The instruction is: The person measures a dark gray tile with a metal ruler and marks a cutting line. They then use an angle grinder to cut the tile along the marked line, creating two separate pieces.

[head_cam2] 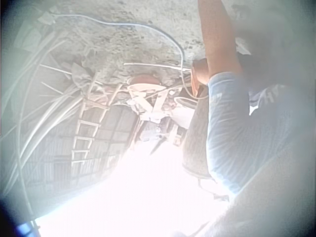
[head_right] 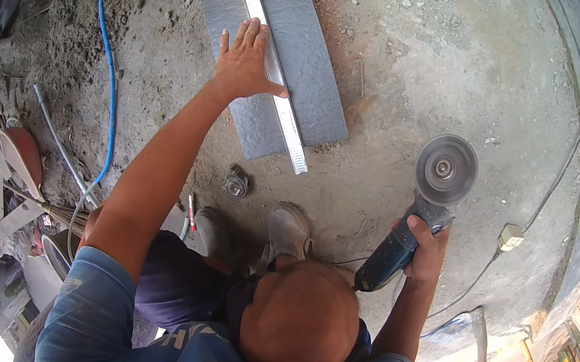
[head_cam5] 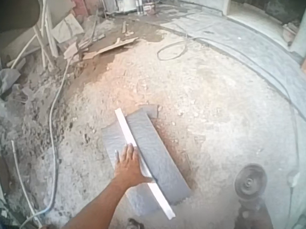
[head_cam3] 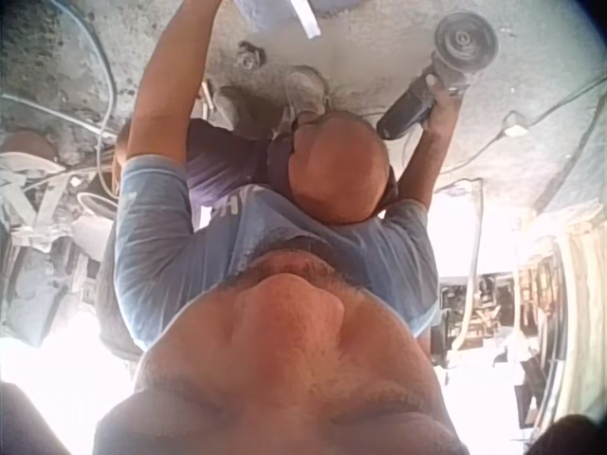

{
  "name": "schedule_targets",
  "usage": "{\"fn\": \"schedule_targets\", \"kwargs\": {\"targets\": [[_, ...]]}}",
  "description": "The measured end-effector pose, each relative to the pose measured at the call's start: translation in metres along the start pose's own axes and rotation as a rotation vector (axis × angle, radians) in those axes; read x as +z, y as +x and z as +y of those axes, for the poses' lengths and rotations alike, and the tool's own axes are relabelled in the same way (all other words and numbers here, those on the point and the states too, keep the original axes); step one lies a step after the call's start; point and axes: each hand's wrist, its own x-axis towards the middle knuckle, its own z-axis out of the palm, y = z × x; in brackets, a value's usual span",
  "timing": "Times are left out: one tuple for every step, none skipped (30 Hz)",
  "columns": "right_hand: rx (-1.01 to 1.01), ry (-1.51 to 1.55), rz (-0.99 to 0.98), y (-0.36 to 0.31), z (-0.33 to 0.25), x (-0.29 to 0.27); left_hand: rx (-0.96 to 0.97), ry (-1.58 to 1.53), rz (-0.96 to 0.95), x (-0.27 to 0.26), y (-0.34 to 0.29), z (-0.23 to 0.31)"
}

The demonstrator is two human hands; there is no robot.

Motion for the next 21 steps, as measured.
{"fn": "schedule_targets", "kwargs": {"targets": [[0.002, 0.0, -0.004, 0.001, 0.001, -0.001, 0.006, 0.001, 0.017, 0.001, 0.001, -0.002], [0.003, 0.001, -0.005, 0.001, 0.0, 0.0, 0.005, 0.002, 0.017, 0.003, 0.002, -0.003], [-0.003, -0.008, 0.0, 0.001, 0.0, 0.0, 0.002, 0.009, 0.02, 0.003, 0.002, -0.004], [-0.009, -0.017, 0.005, 0.001, 0.0, 0.001, -0.002, 0.016, 0.024, 0.003, 0.002, -0.004], [-0.009, -0.019, 0.005, 0.001, -0.002, 0.002, -0.002, 0.014, 0.024, 0.003, 0.002, -0.004], [-0.006, -0.019, 0.006, 0.0, -0.002, 0.002, -0.008, 0.001, 0.032, 0.003, 0.002, -0.003], [-0.003, -0.019, 0.007, 0.001, -0.001, 0.002, -0.014, -0.013, 0.041, 0.004, 0.002, -0.002], [0.0, -0.016, 0.007, 0.002, 0.0, 0.001, -0.013, -0.01, 0.039, 0.004, 0.003, 0.0], [0.004, -0.025, 0.001, 0.002, -0.001, 0.001, -0.016, -0.005, 0.045, 0.003, 0.002, -0.001], [0.007, -0.034, -0.006, 0.003, -0.001, 0.002, -0.019, 0.0, 0.052, 0.002, 0.002, -0.002], [0.008, -0.036, -0.008, 0.003, -0.002, 0.002, -0.021, 0.0, 0.052, 0.002, 0.002, -0.003], [0.002, -0.04, -0.008, 0.005, -0.002, 0.004, -0.025, 0.007, 0.044, 0.0, 0.003, -0.003], [-0.004, -0.044, -0.009, 0.007, -0.002, 0.004, -0.029, 0.015, 0.036, -0.001, 0.003, -0.004], [-0.006, -0.044, -0.014, 0.008, -0.002, 0.004, -0.033, 0.016, 0.038, -0.002, 0.002, -0.003], [0.001, -0.052, -0.028, 0.009, -0.003, 0.002, -0.027, 0.011, 0.042, -0.003, 0.002, -0.002], [0.008, -0.061, -0.042, 0.01, -0.004, 0.002, -0.02, 0.005, 0.045, -0.004, 0.001, -0.002], [0.005, -0.06, -0.048, 0.011, -0.004, 0.003, -0.025, 0.006, 0.049, -0.005, 0.002, -0.002], [0.008, -0.063, -0.042, 0.012, -0.005, 0.004, -0.022, 0.011, 0.04, -0.006, 0.002, -0.002], [0.011, -0.065, -0.037, 0.013, -0.005, 0.005, -0.019, 0.015, 0.031, -0.008, 0.002, -0.003], [0.01, -0.064, -0.043, 0.014, -0.005, 0.006, -0.024, 0.018, 0.033, -0.009, 0.002, -0.003], [0.011, -0.063, -0.04, 0.014, -0.005, 0.007, -0.022, 0.022, 0.013, -0.01, 0.003, -0.003]]}}
